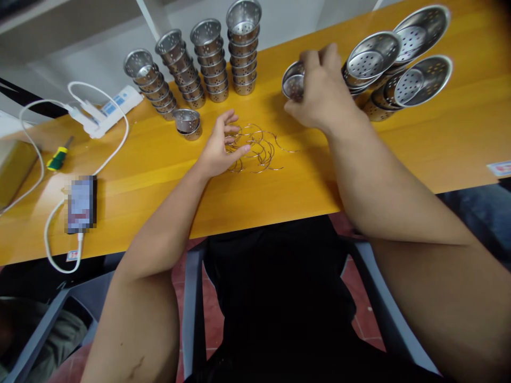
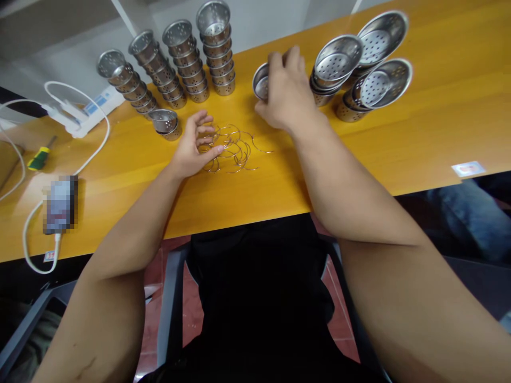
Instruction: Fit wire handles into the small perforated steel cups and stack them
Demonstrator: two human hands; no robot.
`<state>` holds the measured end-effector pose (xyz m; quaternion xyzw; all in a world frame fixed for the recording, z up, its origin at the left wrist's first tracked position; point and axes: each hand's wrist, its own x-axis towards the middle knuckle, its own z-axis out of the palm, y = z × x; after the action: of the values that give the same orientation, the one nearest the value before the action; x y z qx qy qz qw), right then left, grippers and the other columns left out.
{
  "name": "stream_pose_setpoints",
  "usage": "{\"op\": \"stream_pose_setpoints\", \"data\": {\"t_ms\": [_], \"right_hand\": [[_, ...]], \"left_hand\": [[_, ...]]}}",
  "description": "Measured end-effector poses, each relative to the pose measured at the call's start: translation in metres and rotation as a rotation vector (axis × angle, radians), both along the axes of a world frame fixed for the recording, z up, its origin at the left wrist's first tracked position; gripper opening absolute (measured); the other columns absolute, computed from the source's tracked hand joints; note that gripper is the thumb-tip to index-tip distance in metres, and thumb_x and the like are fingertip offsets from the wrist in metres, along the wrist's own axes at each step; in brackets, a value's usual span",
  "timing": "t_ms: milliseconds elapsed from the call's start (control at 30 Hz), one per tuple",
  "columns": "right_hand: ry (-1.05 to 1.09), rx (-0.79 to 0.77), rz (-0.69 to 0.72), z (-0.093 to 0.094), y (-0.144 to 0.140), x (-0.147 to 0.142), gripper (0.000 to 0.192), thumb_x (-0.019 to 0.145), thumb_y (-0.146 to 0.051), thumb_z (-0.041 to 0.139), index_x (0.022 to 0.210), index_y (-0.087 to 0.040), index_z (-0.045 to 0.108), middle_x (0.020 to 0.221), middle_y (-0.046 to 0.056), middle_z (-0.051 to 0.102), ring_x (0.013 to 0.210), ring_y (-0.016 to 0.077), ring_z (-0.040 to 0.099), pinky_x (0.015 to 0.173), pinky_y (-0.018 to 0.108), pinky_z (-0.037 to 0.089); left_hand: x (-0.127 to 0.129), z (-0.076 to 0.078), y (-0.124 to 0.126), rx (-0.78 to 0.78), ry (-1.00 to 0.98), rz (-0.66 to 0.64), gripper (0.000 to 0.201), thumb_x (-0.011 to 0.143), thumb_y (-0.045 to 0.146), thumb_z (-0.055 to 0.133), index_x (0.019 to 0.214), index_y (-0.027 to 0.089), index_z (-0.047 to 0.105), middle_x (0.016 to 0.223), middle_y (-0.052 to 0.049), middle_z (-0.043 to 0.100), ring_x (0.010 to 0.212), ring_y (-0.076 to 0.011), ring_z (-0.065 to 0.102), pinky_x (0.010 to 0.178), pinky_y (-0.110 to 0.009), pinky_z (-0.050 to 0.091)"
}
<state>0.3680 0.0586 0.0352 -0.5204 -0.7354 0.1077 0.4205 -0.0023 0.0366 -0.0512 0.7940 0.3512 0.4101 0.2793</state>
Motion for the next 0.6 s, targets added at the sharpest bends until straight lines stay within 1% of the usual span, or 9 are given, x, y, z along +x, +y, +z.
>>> {"op": "stream_pose_setpoints", "data": {"t_ms": [67,133,200,233,267,333,433,533,600], "right_hand": [[0.105,0.063,0.051,-0.017,0.017,0.013,0.072,0.081,-0.046,0.118,0.14,-0.051,0.076,0.169,0.006,0.075,0.177,0.0546,0.052,0.16,0.076,0.047],[0.12,0.044,0.027,-0.021,0.021,0.013,0.074,0.079,-0.035,0.118,0.138,-0.05,0.076,0.175,0.005,0.074,0.181,0.0533,0.05,0.16,0.076,0.046],[-0.06,-0.156,-0.154,-0.006,0.012,0.001,0.081,0.084,-0.019,0.111,0.155,-0.034,0.075,0.197,0.017,0.057,0.186,0.0558,0.049,0.161,0.078,0.043],[-0.205,-0.277,-0.24,0.006,0.003,-0.008,0.09,0.089,-0.01,0.104,0.171,-0.015,0.067,0.205,0.032,0.042,0.189,0.0604,0.047,0.16,0.081,0.043],[-0.314,-0.36,-0.287,0.019,-0.007,-0.016,0.095,0.098,-0.007,0.098,0.183,-0.004,0.057,0.206,0.041,0.033,0.192,0.0609,0.045,0.16,0.077,0.042],[-0.385,-0.427,-0.312,0.04,-0.024,-0.03,0.092,0.108,-0.006,0.092,0.189,0.004,0.049,0.205,0.047,0.029,0.193,0.0574,0.048,0.164,0.065,0.038],[-0.35,-0.422,-0.287,0.052,-0.034,-0.038,0.082,0.113,-0.009,0.09,0.187,-0.004,0.054,0.206,0.04,0.032,0.189,0.0523,0.056,0.165,0.055,0.037],[-0.274,-0.38,-0.25,0.044,-0.028,-0.033,0.075,0.112,-0.011,0.092,0.18,-0.017,0.061,0.203,0.031,0.04,0.187,0.0482,0.058,0.165,0.056,0.039],[-0.241,-0.361,-0.233,0.038,-0.022,-0.03,0.069,0.112,-0.011,0.092,0.175,-0.02,0.063,0.197,0.029,0.046,0.182,0.0451,0.062,0.164,0.054,0.04]], "left_hand": [[0.001,0.001,0.0,0.004,-0.002,-0.01,0.113,0.102,0.075,0.104,0.191,0.036,0.045,0.195,-0.025,0.062,0.156,-0.0353,0.081,0.122,-0.053,0.078],[0.002,0.004,-0.002,0.005,0.004,-0.002,0.112,0.103,0.075,0.104,0.19,0.036,0.046,0.195,-0.025,0.063,0.155,-0.035,0.082,0.121,-0.053,0.078],[0.003,0.007,-0.004,0.003,0.007,0.014,0.109,0.104,0.073,0.103,0.19,0.036,0.047,0.194,-0.024,0.064,0.154,-0.0342,0.081,0.12,-0.053,0.077],[0.004,0.008,-0.004,0.002,0.007,0.018,0.107,0.105,0.072,0.102,0.19,0.036,0.047,0.193,-0.024,0.065,0.154,-0.0338,0.081,0.12,-0.052,0.077],[0.004,0.009,-0.005,0.001,0.008,0.02,0.106,0.106,0.071,0.102,0.19,0.036,0.048,0.193,-0.023,0.065,0.153,-0.0335,0.081,0.12,-0.051,0.077],[0.003,0.009,-0.005,0.003,0.013,0.016,0.106,0.105,0.071,0.101,0.191,0.036,0.049,0.192,-0.022,0.066,0.153,-0.0333,0.081,0.12,-0.05,0.077],[0.0,0.006,-0.002,0.027,0.053,0.006,0.107,0.107,0.071,0.098,0.194,0.036,0.045,0.193,-0.022,0.064,0.156,-0.0357,0.08,0.123,-0.053,0.076],[-0.004,0.001,0.0,0.049,0.108,-0.01,0.105,0.113,0.076,0.089,0.197,0.038,0.039,0.198,-0.021,0.058,0.165,-0.0394,0.076,0.129,-0.057,0.074],[-0.007,-0.001,0.002,0.049,0.117,-0.034,0.103,0.115,0.081,0.085,0.197,0.041,0.037,0.201,-0.019,0.055,0.169,-0.0398,0.074,0.13,-0.057,0.073]]}}
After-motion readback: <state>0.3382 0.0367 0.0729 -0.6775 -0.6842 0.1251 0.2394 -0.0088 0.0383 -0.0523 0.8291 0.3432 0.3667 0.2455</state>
